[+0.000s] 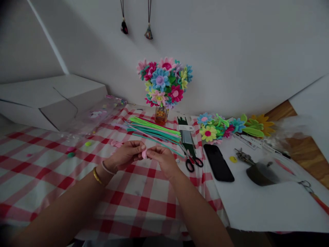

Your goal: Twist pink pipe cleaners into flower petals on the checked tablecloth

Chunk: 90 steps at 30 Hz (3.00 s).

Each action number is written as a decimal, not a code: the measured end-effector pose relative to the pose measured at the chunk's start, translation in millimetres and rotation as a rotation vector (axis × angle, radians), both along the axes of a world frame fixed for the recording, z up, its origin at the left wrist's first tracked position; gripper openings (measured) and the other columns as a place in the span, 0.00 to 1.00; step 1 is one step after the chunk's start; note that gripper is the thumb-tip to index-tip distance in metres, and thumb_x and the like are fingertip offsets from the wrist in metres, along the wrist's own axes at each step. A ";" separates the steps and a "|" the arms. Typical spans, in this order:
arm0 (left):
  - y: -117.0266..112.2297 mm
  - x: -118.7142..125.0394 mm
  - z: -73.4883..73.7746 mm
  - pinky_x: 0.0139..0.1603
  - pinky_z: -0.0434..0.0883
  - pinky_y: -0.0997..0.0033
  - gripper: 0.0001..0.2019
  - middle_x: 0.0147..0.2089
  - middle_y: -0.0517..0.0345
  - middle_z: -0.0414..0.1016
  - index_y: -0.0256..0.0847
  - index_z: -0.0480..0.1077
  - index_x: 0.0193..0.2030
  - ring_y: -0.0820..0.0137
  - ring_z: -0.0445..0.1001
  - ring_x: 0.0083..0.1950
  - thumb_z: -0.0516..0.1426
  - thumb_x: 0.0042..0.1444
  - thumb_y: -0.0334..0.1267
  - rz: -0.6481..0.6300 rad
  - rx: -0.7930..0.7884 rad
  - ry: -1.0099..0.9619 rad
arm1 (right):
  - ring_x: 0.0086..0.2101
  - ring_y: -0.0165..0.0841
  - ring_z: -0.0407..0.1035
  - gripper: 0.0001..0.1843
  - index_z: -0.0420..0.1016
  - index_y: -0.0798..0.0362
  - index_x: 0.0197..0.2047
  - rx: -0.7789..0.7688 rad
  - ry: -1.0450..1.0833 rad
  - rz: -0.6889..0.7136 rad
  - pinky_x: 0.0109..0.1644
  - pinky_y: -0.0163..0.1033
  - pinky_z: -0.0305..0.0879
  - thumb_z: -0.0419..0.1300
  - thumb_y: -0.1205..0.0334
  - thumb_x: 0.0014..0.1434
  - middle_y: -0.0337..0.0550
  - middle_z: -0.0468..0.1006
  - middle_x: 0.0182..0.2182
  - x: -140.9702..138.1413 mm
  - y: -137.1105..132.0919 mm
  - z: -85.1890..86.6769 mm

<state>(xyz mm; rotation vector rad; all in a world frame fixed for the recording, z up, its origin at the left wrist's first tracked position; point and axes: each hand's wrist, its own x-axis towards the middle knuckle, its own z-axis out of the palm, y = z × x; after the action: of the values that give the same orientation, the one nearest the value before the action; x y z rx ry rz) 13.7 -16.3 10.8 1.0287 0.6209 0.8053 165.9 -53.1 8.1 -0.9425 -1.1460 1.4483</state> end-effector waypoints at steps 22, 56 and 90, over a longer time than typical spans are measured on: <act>-2.4 6.9 -2.5 0.28 0.61 0.75 0.06 0.22 0.62 0.69 0.34 0.72 0.26 0.78 0.64 0.24 0.63 0.39 0.32 0.087 0.147 -0.089 | 0.28 0.28 0.64 0.04 0.71 0.53 0.29 0.168 -0.097 -0.140 0.36 0.36 0.59 0.56 0.63 0.50 0.36 0.71 0.25 -2.3 0.2 5.9; -7.3 3.2 3.1 0.31 0.60 0.75 0.07 0.26 0.59 0.69 0.38 0.71 0.29 0.73 0.64 0.29 0.56 0.49 0.40 0.206 0.727 0.344 | 0.32 0.32 0.65 0.06 0.75 0.49 0.27 0.192 -0.084 -0.200 0.42 0.39 0.60 0.60 0.57 0.49 0.39 0.73 0.26 3.8 3.6 4.3; -2.5 6.2 -5.7 0.36 0.60 0.72 0.06 0.25 0.61 0.67 0.37 0.66 0.25 0.74 0.63 0.29 0.54 0.51 0.34 0.231 1.066 0.597 | 0.28 0.27 0.62 0.08 0.72 0.54 0.25 0.082 -0.039 -0.092 0.37 0.35 0.58 0.60 0.58 0.49 0.37 0.70 0.24 5.5 12.1 -12.5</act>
<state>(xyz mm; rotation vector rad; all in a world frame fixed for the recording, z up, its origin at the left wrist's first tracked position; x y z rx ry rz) 19.9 -18.8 5.1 2.2521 0.8345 1.0610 171.3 -41.0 -4.4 -0.9572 -1.1666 1.3047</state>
